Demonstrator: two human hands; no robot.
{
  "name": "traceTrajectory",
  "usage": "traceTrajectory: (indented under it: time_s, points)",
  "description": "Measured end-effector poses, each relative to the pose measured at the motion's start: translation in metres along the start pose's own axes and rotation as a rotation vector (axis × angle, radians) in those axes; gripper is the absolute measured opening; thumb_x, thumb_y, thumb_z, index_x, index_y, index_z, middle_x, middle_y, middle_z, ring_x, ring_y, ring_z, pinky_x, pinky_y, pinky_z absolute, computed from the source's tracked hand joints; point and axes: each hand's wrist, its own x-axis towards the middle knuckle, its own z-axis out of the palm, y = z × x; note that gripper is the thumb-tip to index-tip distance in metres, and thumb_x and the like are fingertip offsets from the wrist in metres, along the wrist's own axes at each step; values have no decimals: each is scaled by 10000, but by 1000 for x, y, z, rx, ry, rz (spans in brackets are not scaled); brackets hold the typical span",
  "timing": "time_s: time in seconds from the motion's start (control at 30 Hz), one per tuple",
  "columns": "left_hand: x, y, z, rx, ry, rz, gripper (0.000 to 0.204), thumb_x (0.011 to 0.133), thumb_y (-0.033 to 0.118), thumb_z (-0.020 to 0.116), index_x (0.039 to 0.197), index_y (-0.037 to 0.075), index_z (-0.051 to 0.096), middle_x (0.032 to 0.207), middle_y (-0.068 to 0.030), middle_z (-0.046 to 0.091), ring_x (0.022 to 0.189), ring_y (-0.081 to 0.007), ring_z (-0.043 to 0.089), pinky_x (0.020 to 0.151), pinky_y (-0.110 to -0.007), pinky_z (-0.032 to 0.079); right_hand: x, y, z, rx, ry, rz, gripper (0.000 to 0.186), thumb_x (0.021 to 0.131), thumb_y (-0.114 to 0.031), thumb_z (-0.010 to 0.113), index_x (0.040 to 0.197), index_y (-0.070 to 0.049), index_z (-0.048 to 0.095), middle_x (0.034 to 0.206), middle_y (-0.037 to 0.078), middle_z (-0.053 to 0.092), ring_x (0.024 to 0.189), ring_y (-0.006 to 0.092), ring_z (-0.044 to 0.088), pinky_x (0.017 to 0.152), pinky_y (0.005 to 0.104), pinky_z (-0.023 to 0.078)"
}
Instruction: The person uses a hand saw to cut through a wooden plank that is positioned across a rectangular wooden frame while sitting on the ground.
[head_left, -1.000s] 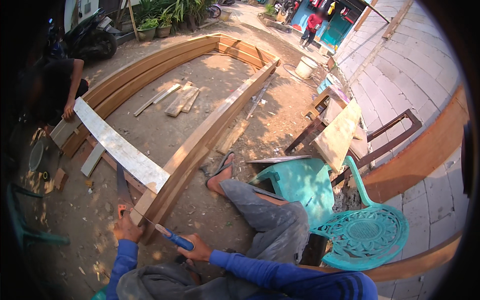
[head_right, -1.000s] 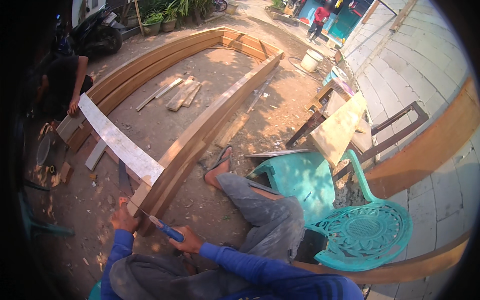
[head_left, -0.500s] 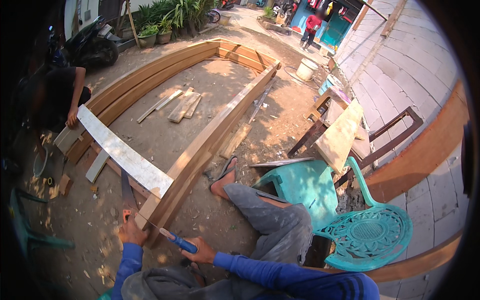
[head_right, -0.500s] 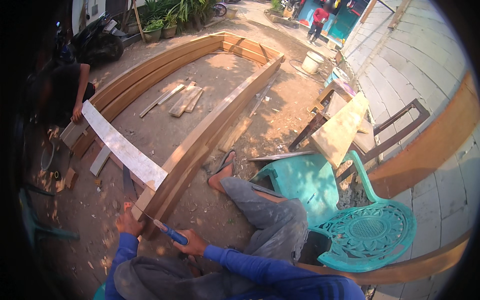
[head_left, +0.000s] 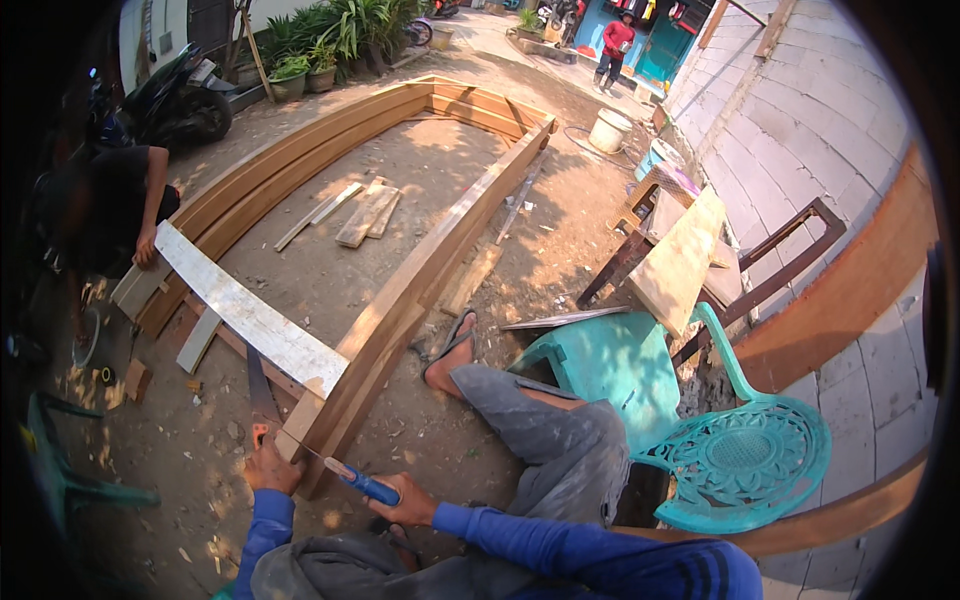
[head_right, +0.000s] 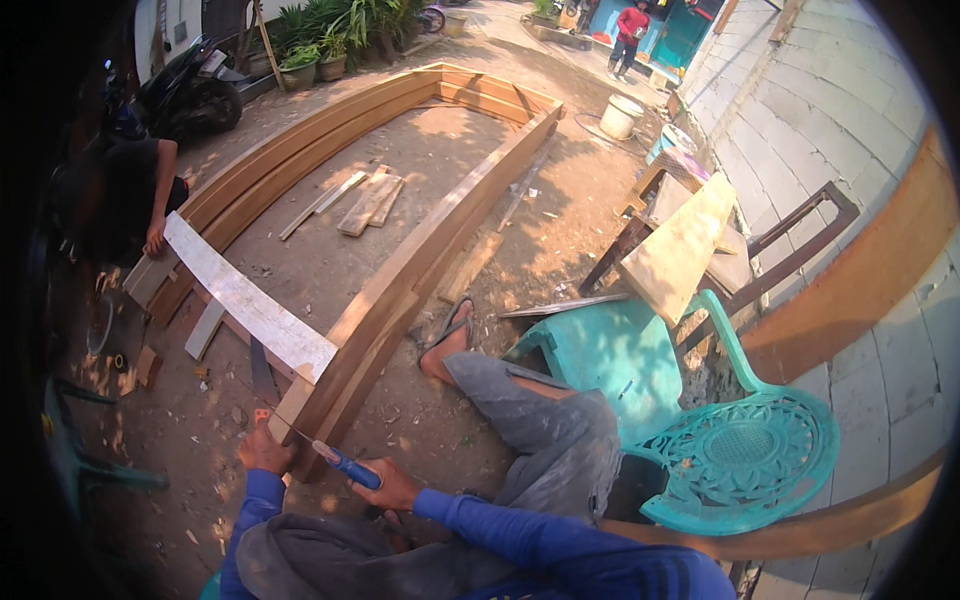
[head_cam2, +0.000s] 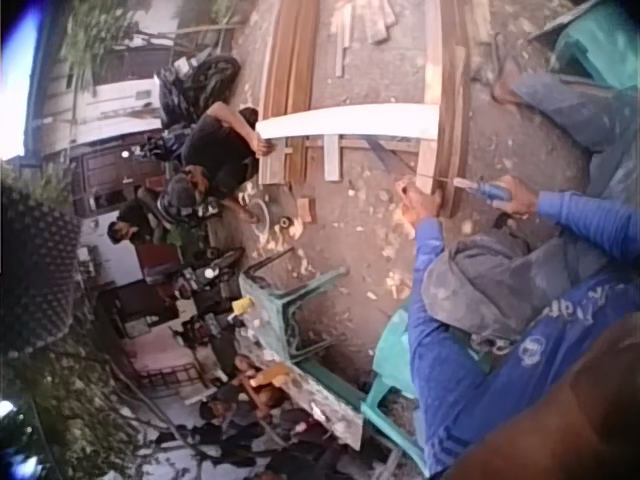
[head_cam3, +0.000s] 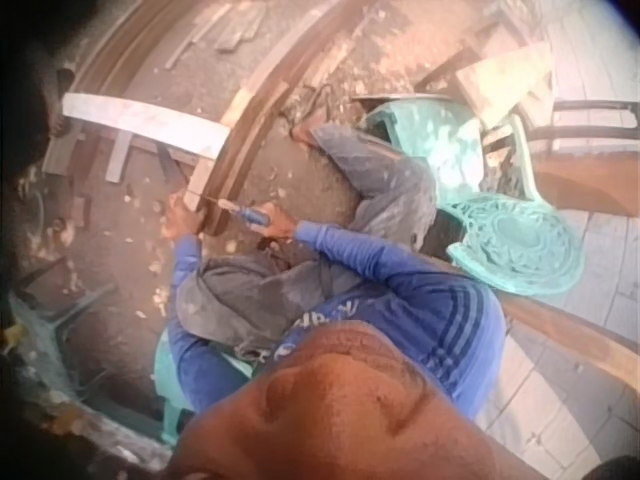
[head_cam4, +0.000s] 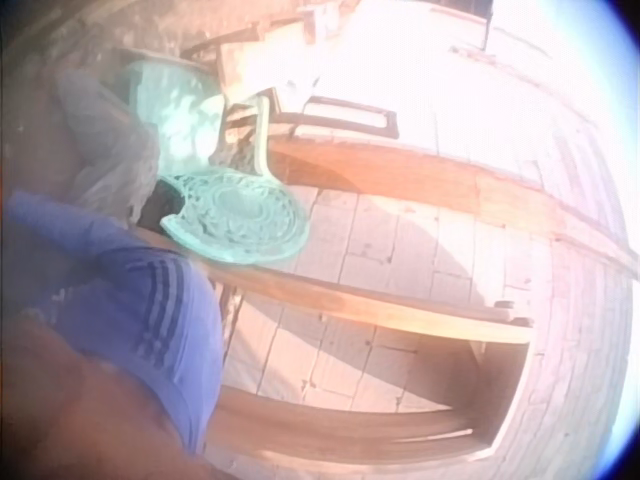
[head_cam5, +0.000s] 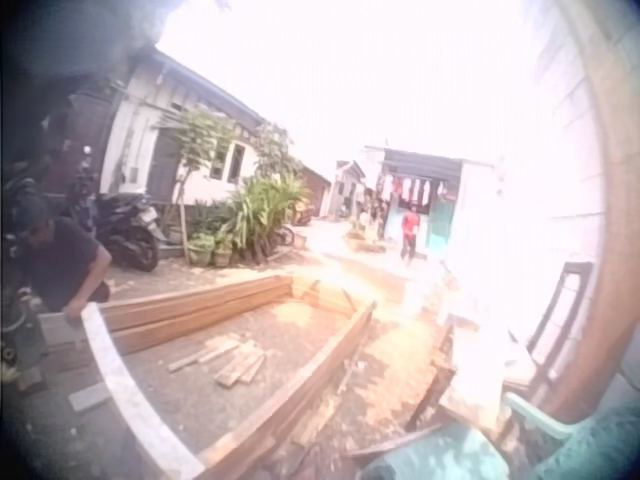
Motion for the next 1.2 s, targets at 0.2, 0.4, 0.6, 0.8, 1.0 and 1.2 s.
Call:
traceTrajectory:
  time_s: [0.2,0.4,0.6,0.8,1.0,1.2]
  points:
    - [-5,5,-5,-24,19,5,730,661,400,887,1258,83,611,1056,-217,739,980,-422,717,856,-509,576,-1,-4,-2,4,-7,18,209,836,-170,698,928,14,664,751,187,635,647,248,611,685,397,509]
    - [-1,2,-10,15,-14,-21,728,663,427,890,1233,76,606,1059,-216,737,989,-423,715,857,-504,579,3,-6,-1,-19,-24,-34,235,856,-201,716,965,3,678,732,175,624,620,236,568,659,400,493]
    - [-2,3,-9,44,-6,-10,734,661,460,895,1213,76,601,1046,-215,739,989,-420,716,852,-498,581,2,1,-1,-52,-45,-25,264,865,-207,700,1029,-2,672,783,182,658,685,314,621,710,425,506]
    - [-6,3,-10,35,-20,-9,772,673,469,888,1264,74,588,1059,-216,740,995,-428,714,869,-499,573,-1,-5,0,-31,-8,-36,255,865,-219,716,985,3,685,721,177,634,613,262,578,660,401,499]
    - [-3,2,-9,31,-34,-20,790,677,458,885,1295,72,581,1074,-218,739,1002,-424,715,891,-494,565,2,-2,0,-30,-8,-39,249,869,-218,719,979,2,682,705,169,619,605,252,557,651,404,489]
    - [1,10,-14,26,-12,-54,753,663,432,895,1298,154,603,1057,-188,752,1016,-401,722,913,-500,564,4,-5,-4,-65,-3,-62,259,872,-226,705,982,4,660,734,189,615,629,301,578,663,418,485]
